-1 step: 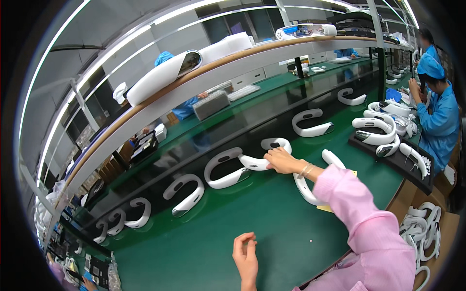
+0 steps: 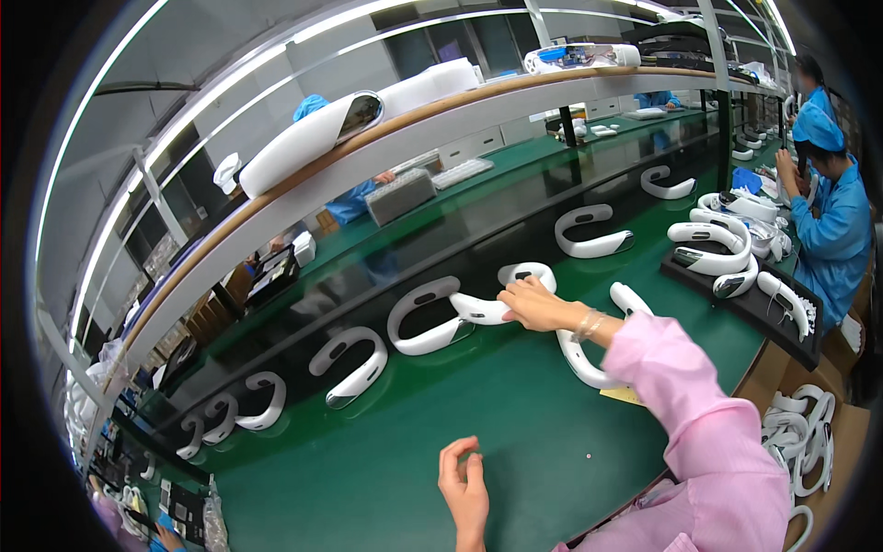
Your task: The worker is inspecting and assembling wearable neck fans on a factory assembly line.
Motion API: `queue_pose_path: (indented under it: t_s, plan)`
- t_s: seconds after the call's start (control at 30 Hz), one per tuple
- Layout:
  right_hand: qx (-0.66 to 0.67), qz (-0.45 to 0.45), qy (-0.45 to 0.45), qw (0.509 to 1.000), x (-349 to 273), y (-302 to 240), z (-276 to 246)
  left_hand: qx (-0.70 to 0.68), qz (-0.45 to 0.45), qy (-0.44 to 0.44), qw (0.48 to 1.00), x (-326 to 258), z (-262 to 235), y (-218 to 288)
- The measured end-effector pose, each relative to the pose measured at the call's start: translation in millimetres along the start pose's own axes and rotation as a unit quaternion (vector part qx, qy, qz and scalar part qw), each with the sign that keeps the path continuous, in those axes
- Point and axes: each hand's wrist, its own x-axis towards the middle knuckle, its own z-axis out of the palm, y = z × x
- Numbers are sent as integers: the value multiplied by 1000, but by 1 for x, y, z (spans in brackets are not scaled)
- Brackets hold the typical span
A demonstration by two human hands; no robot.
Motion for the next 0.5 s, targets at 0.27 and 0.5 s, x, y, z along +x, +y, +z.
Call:
queue_pose_path:
  t_s: [0.27,0.5]
  plan:
    - [91,-234,-82,964,-76,-129,-140,311,305,-49,899,9,7,45]
    - [213,-217,-101,947,-92,-139,-164,186,242,-287,908,14,-13,79]
